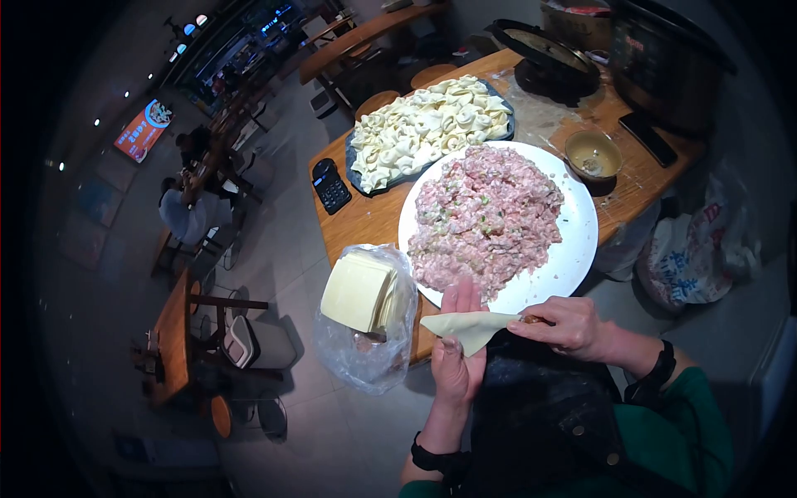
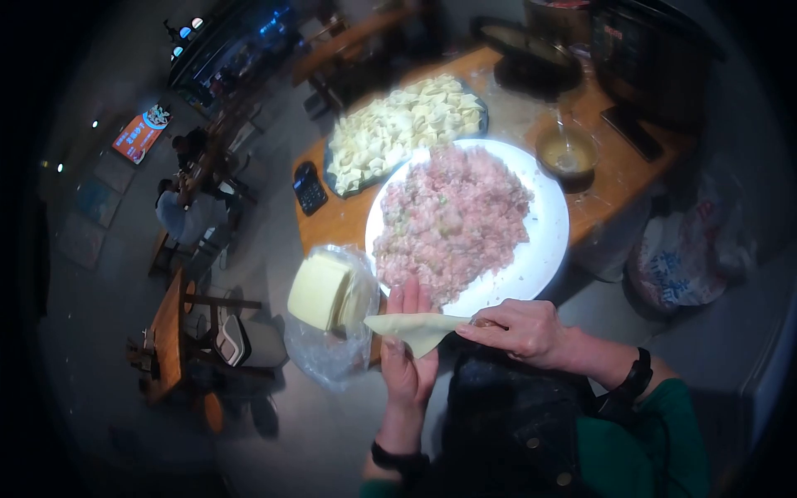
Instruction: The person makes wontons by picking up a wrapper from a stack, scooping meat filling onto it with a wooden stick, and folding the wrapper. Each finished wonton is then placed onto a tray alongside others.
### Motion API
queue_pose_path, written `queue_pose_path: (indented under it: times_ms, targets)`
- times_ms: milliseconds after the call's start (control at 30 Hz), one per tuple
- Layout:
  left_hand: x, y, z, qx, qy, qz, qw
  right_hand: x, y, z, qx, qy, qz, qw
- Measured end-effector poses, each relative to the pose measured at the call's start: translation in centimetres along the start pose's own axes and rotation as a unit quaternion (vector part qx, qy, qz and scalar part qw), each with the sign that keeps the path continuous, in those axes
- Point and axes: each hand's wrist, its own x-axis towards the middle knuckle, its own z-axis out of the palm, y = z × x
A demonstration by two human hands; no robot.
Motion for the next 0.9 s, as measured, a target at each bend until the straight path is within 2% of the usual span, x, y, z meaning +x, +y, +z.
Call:
queue_pose_path:
  times_ms: [33,67,133,167,200,267,300,400,433,500,533,600,667,700,733,800,833,867,900]
  targets:
    - [0.0,-0.1,0.0,0.058,-0.002,0.015,0.998,-0.3,-0.1,0.1,-0.003,-0.021,0.005,1.0]
    - [0.1,-0.2,0.0,0.056,-0.007,0.014,0.998,-0.6,-0.2,0.1,-0.009,-0.02,0.006,1.0]
    - [0.1,-0.4,-0.1,0.039,0.061,-0.019,0.997,-1.5,-0.2,0.1,-0.007,-0.07,0.046,0.996]
    - [0.2,-0.5,-0.2,0.037,0.09,-0.029,0.995,-2.3,0.3,0.1,-0.006,-0.055,0.056,0.997]
    - [0.4,-0.4,-0.2,0.034,0.082,-0.033,0.996,-2.7,0.8,-0.7,-0.015,-0.052,0.06,0.997]
    - [0.8,-0.1,-0.3,0.039,0.195,-0.026,0.98,-3.2,2.5,-2.8,-0.047,-0.069,0.065,0.994]
    - [0.9,0.0,-0.5,0.019,0.216,-0.01,0.976,-3.5,3.7,-4.2,-0.076,-0.078,0.067,0.992]
    - [0.8,0.1,-1.6,0.056,0.224,-0.043,0.972,-3.0,8.0,-8.6,-0.163,-0.013,0.126,0.978]
    - [0.8,-0.2,-1.3,0.031,0.227,-0.048,0.972,-2.4,9.5,-9.7,-0.215,0.013,0.155,0.964]
    - [0.7,-0.6,-0.9,0.031,0.208,-0.064,0.976,-2.3,13.5,-11.6,-0.323,0.006,0.19,0.927]
    - [0.8,-0.7,-0.8,0.034,0.197,-0.073,0.977,-2.3,15.5,-12.0,-0.326,0.008,0.192,0.925]
    - [0.8,-1.1,-0.7,0.059,0.192,-0.07,0.977,-1.9,18.3,-12.3,-0.393,-0.082,0.204,0.893]
    - [0.4,-1.1,-1.1,0.169,0.136,-0.078,0.973,-1.8,19.5,-12.4,-0.383,-0.107,0.217,0.891]
    - [0.4,-1.3,-1.4,0.169,0.127,-0.053,0.976,-1.2,19.5,-11.9,-0.375,-0.131,0.23,0.888]
    - [0.5,-1.1,-1.1,0.204,0.117,-0.053,0.97,-0.2,18.2,-11.8,-0.361,-0.09,0.251,0.894]
    - [0.7,-1.1,-1.2,0.239,0.108,-0.059,0.963,1.3,14.7,-11.1,-0.201,0.018,0.321,0.925]
    - [0.7,-1.2,-1.1,0.236,0.115,-0.062,0.963,1.5,12.8,-10.1,-0.046,0.009,0.367,0.929]
    - [0.9,-1.4,-1.1,0.238,0.121,-0.061,0.962,1.5,10.6,-9.0,0.106,-0.001,0.407,0.907]
    - [1.1,-1.6,-1.1,0.254,0.115,-0.062,0.958,1.5,7.9,-7.9,0.155,-0.049,0.391,0.906]
